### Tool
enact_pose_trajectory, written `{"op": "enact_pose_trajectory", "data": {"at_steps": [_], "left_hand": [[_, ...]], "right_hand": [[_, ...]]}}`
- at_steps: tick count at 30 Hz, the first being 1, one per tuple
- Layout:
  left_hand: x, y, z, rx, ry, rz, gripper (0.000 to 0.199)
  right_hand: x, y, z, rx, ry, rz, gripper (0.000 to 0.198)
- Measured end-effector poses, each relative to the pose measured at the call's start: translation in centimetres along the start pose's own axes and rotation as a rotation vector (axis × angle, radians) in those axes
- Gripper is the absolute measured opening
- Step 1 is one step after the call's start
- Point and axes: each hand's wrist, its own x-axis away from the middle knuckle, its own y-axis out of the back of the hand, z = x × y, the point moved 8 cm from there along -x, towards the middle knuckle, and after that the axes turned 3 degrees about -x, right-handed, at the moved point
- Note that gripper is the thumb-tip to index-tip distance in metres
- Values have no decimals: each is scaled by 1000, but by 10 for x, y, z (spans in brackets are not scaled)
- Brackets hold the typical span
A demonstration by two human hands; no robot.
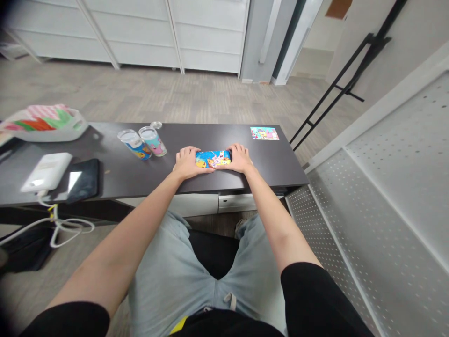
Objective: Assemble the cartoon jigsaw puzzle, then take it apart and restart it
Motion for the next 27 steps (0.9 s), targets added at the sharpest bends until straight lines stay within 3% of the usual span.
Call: {"op": "enact_pose_trajectory", "data": {"at_steps": [5,10,17,25,27], "left_hand": [[-21,-6,4,-6,66,55,107],[-23,-10,1,96,60,58,108],[-20,-14,5,127,-23,35,118],[-45,-24,6,147,-116,117,109],[-49,-24,5,108,-121,129,114]], "right_hand": [[-3,-3,-7,-44,-1,-24,101],[0,-1,-8,-173,71,-55,97],[-2,-5,-13,-150,111,14,108],[-15,-4,-7,-266,128,140,99],[-17,-4,-1,-325,153,163,97]]}}
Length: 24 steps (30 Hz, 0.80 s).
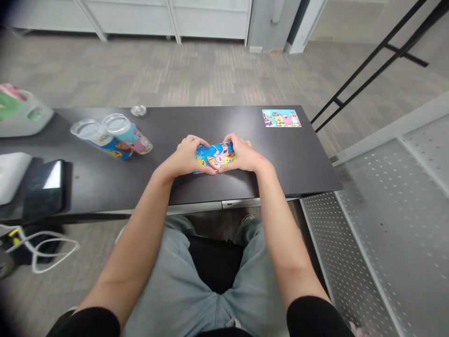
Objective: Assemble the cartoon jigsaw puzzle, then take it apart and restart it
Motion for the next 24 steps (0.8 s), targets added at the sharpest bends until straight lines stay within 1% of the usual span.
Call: {"op": "enact_pose_trajectory", "data": {"at_steps": [2,4,6,8,10,12,14,16,20,24], "left_hand": [[-2,1,-1,-36,-11,8,122],[-3,2,-3,-58,-12,21,129],[-3,2,-4,-56,-3,36,130],[-3,2,-5,-31,-2,36,128],[-2,4,-7,-5,-12,24,126],[-2,4,-9,4,-28,25,123],[0,4,-12,10,-44,30,116],[1,4,-13,28,-62,26,108],[3,0,-14,128,-128,3,101],[-1,-4,-12,278,-249,-55,103]], "right_hand": [[-2,-1,4,-54,36,13,99],[-3,-2,7,-110,59,31,106],[-4,-4,7,-159,69,51,113],[-4,-4,6,-190,72,57,116],[-4,-4,5,-220,76,52,108],[-6,-5,2,-261,76,46,93],[-8,-7,-1,-308,83,39,79],[-11,-10,-3,-353,103,26,71],[-15,-13,-1,-388,167,-22,69],[-18,-11,3,-381,199,-87,75]]}}
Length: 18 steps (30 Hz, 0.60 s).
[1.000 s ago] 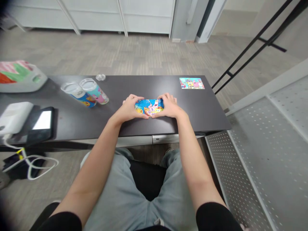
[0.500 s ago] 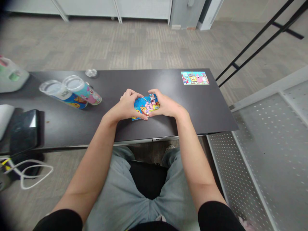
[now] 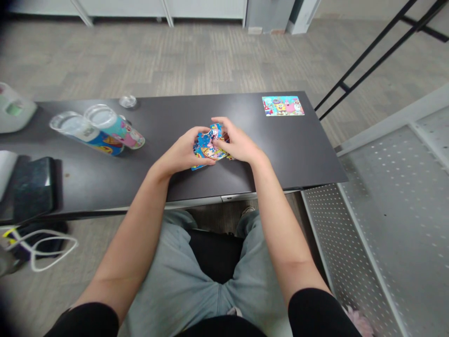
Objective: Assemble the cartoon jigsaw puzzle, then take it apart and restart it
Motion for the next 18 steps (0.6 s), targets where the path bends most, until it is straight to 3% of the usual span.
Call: {"op": "enact_pose_trajectory", "data": {"at_steps": [4,10,12,15,18], "left_hand": [[-5,-1,6,35,-99,-60,111],[-10,3,16,-43,-26,-135,122],[-8,6,15,-32,1,-153,109],[-6,11,9,-10,21,-174,72],[-4,18,-3,17,-31,-234,43]], "right_hand": [[-4,4,4,-20,16,-76,79],[-4,7,9,47,-95,-82,81],[-3,6,10,81,-105,-43,76],[-3,3,11,179,-51,-1,70],[-2,-1,7,361,-63,22,93]]}}
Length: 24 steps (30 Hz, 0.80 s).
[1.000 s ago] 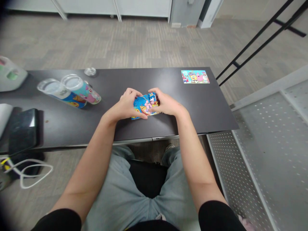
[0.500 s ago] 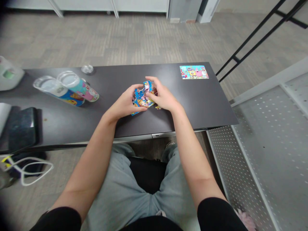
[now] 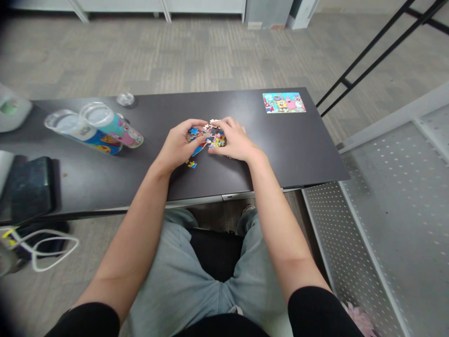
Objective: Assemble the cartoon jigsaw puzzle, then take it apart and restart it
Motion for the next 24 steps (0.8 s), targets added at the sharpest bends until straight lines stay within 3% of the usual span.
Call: {"op": "enact_pose_trajectory", "data": {"at_steps": [3,8,12,15,20,22,24], "left_hand": [[-2,5,-11,62,-59,-61,33],[-3,5,-10,185,-9,-85,31],[-2,6,0,207,34,-52,35],[1,11,3,74,36,-7,45],[12,10,12,-391,204,175,113],[14,10,15,-460,256,200,108],[13,10,16,-461,256,209,85]], "right_hand": [[1,-7,0,125,-59,43,106],[-3,-9,9,130,-25,55,58],[-8,-8,11,30,52,44,43],[-9,-5,11,-15,84,27,45],[-7,4,8,-72,69,-20,58],[-8,5,5,-49,40,-16,56],[-9,4,2,-22,18,-5,51]]}}
